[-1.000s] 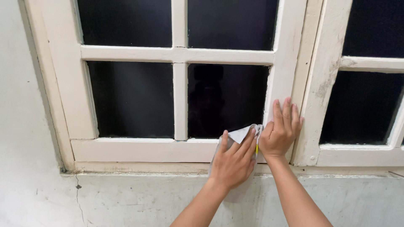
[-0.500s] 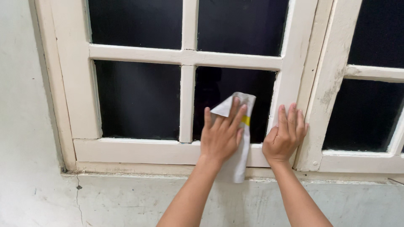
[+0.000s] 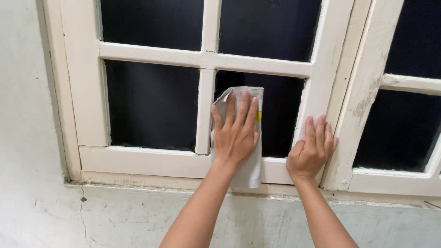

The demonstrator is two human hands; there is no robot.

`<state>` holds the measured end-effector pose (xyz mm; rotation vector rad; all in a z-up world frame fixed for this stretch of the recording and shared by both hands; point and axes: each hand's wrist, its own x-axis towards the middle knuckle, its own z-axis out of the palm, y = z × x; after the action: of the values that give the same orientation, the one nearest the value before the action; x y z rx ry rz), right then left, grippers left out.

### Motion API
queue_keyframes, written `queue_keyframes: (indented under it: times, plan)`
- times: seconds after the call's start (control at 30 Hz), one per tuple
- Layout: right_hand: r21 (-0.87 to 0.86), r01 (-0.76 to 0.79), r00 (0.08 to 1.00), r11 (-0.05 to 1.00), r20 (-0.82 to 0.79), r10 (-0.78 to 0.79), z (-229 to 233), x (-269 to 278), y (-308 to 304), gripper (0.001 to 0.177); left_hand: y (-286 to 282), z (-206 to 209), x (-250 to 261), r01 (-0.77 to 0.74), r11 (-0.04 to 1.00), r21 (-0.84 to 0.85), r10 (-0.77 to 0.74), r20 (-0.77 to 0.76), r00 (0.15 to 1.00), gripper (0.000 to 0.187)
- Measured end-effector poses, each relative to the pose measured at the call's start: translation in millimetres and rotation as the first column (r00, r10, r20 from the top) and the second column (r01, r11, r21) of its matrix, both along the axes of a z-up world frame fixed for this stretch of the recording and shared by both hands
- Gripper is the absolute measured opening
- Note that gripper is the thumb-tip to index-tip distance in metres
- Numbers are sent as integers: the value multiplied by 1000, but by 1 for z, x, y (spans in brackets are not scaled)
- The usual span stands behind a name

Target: The person sprays a cleaning solution from a yellow bottle onto a white window frame and then wipes the surface with a white cloth. The person systematically cleans the frame and the glass panes of the window.

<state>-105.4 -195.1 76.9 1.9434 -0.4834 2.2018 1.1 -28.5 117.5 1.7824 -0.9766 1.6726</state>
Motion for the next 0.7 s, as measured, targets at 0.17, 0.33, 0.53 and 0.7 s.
queue_keyframes:
  times: [0.17,0.33,0.53,0.7]
  plan:
    - [-4,-2,1000,1000,12,2,-2,0,-1,53,-32,-6,-15,29,997,68,-33,65,997,68]
    - [-20,-3,1000,1000,20,3,-2,2,-2,52,-53,-23,-40,-49,997,56,39,161,986,62]
    - [-43,-8,1000,999,14,9,-1,-1,-2,54,-38,-7,-22,-11,985,172,11,4,1000,70]
    - [-38,16,1000,999,4,-16,-2,0,-4,52,0,-8,14,-260,965,36,257,74,964,71]
